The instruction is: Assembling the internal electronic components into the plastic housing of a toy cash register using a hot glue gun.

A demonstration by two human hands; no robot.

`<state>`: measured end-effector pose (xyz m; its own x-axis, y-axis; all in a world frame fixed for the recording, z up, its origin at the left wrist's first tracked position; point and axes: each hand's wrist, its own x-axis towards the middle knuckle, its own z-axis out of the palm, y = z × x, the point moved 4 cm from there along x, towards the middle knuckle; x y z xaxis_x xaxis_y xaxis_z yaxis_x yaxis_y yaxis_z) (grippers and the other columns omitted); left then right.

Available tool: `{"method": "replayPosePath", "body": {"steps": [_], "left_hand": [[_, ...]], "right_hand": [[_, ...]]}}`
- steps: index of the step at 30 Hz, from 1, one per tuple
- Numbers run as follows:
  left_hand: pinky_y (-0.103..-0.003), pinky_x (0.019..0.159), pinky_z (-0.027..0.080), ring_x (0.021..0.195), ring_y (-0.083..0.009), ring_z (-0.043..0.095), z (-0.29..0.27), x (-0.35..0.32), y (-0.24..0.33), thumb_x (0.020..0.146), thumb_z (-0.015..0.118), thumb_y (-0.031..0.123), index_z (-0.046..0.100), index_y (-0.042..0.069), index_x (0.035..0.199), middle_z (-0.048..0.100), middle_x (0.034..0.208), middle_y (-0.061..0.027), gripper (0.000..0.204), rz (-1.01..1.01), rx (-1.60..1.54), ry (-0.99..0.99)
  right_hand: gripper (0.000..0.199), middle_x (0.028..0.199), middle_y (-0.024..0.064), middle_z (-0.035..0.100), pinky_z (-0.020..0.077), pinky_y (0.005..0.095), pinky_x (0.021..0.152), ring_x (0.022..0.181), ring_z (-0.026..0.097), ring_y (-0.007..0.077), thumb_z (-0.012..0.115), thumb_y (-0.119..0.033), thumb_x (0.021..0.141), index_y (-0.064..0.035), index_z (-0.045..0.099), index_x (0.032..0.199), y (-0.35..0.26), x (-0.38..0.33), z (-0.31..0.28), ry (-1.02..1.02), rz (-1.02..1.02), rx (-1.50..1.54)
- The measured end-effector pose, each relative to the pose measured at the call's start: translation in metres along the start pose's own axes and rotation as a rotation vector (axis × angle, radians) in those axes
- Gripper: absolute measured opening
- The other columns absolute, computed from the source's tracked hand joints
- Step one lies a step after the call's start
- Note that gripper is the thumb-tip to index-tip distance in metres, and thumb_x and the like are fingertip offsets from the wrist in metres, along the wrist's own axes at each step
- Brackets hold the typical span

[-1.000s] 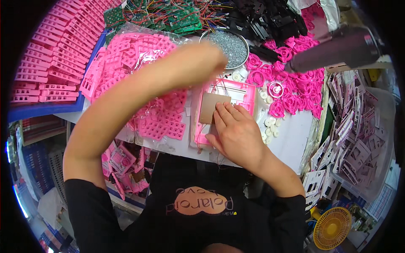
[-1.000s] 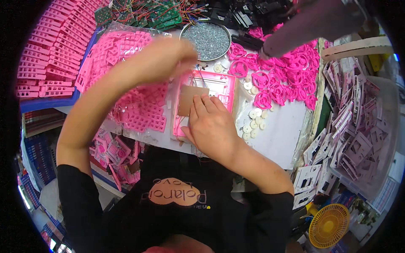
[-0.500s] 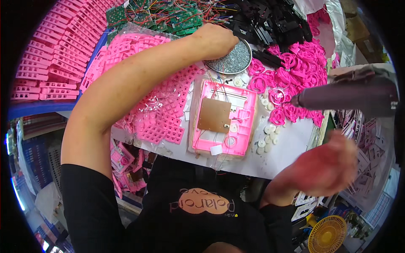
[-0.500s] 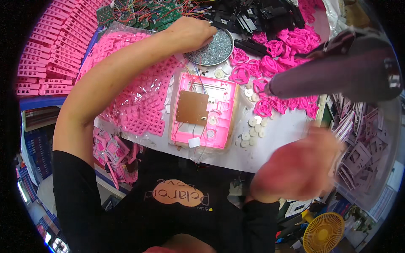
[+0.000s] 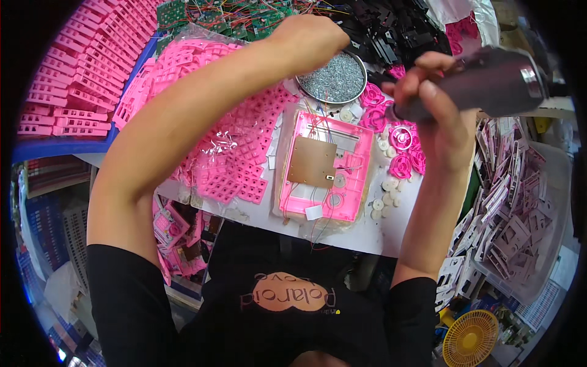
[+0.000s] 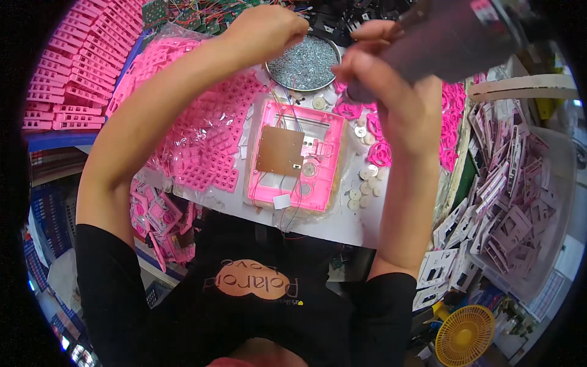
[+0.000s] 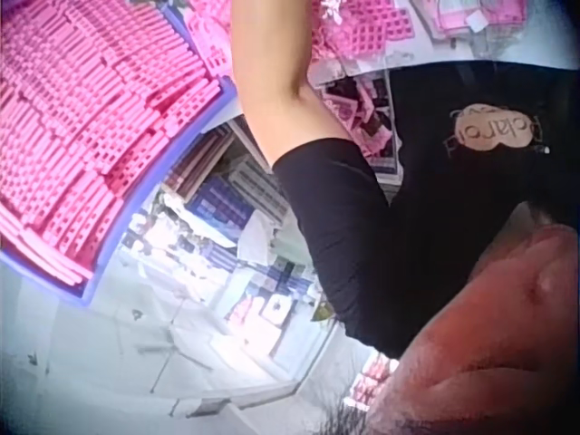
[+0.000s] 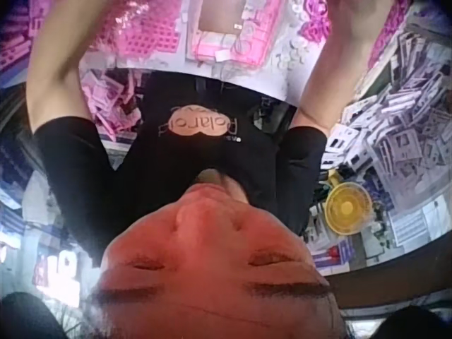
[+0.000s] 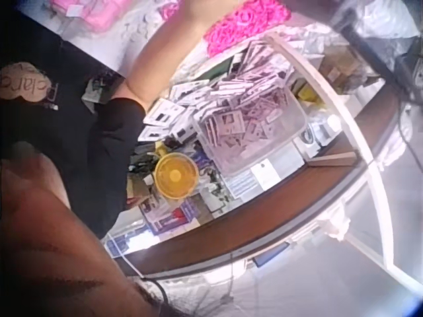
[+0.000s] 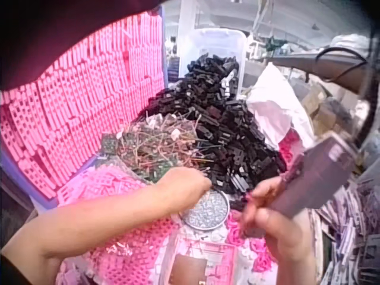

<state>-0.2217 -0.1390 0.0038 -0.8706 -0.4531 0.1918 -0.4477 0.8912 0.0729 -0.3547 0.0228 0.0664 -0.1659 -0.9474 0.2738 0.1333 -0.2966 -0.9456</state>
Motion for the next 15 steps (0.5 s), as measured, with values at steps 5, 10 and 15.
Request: {"method": "replayPosePath", "body": {"steps": [5, 10, 15], "left_hand": [[-0.042, 0.059, 0.051, 0.068, -0.0299, 0.065, -0.048, -0.132, 0.104, 0.087, 0.072, 0.022, 0.067, 0.011, 0.088, 0.064, 0.077, -0.0089, 0.012, 0.058, -0.383, 0.005], [-0.037, 0.053, 0.048, 0.063, -0.0269, 0.063, -0.027, -0.176, 0.131, 0.079, 0.078, 0.01, 0.065, 0.008, 0.086, 0.062, 0.074, -0.0073, 0.015, -0.062, -0.759, 0.213], [-0.037, 0.053, 0.048, 0.064, -0.0277, 0.063, -0.022, -0.181, 0.131, 0.078, 0.076, 0.007, 0.065, 0.007, 0.087, 0.062, 0.074, -0.0079, 0.014, -0.087, -0.786, 0.26]], "right_hand": [[0.026, 0.07, 0.0069, 0.056, 0.0454, 0.0337, 0.055, 0.058, 0.052, 0.0162, 0.069, -0.011, 0.091, -0.0057, 0.051, 0.109, -0.009, -0.059, 0.04, -0.036, -0.19, 0.321], [0.026, 0.065, 0.0035, 0.052, 0.0451, 0.0334, 0.053, 0.054, 0.048, 0.0154, 0.071, -0.013, 0.09, -0.0109, 0.049, 0.105, -0.021, -0.086, 0.062, -0.137, -0.19, 0.394], [0.025, 0.063, 0.0018, 0.052, 0.047, 0.0325, 0.054, 0.052, 0.049, 0.0149, 0.071, -0.013, 0.089, -0.0123, 0.05, 0.102, -0.02, -0.091, 0.069, -0.143, -0.143, 0.374]]}}
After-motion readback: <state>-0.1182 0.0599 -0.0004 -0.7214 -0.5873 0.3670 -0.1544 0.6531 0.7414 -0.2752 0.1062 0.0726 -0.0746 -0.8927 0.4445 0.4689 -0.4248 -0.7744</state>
